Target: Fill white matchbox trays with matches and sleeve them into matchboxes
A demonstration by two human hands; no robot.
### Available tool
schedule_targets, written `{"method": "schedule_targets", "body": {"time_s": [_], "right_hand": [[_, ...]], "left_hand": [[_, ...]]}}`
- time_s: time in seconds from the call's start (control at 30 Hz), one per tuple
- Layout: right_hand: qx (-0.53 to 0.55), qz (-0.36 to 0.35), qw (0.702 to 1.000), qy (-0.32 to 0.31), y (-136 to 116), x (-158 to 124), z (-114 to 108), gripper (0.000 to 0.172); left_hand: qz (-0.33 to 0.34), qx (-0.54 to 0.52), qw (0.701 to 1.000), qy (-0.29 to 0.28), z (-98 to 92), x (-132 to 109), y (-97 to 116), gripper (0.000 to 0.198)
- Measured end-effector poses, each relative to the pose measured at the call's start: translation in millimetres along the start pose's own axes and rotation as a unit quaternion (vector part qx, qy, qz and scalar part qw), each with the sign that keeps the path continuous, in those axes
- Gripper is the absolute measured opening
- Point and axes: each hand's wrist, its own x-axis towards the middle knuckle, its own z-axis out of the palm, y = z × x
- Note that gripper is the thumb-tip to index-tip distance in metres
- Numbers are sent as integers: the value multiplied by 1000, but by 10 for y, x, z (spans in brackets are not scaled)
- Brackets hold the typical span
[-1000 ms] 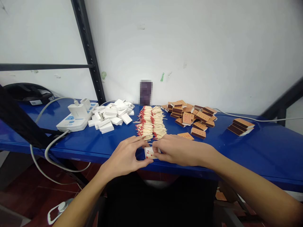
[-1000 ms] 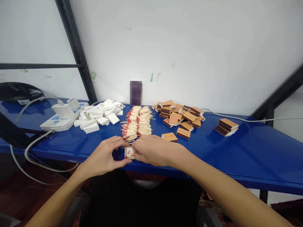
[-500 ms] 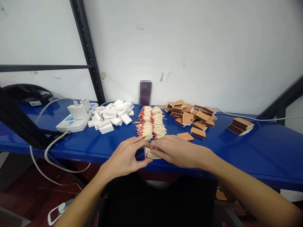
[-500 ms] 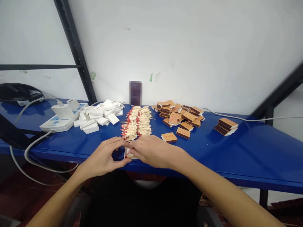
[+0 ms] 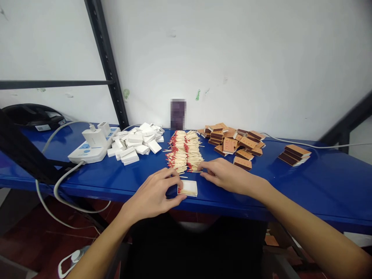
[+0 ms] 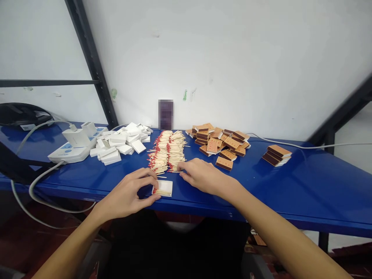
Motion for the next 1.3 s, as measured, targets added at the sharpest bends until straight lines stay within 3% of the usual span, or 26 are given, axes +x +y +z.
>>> {"method": "schedule_targets", "body": {"time_s": [0.9, 1.3], "right_hand": [[45, 4, 999, -1, -17, 37, 9, 21], [76, 6, 996, -42, 40, 36, -18, 21]], "left_hand": [[-13, 12, 1000, -4, -23, -4, 16, 20], [-10, 11, 1000, 3, -13, -1, 17, 20]]}}
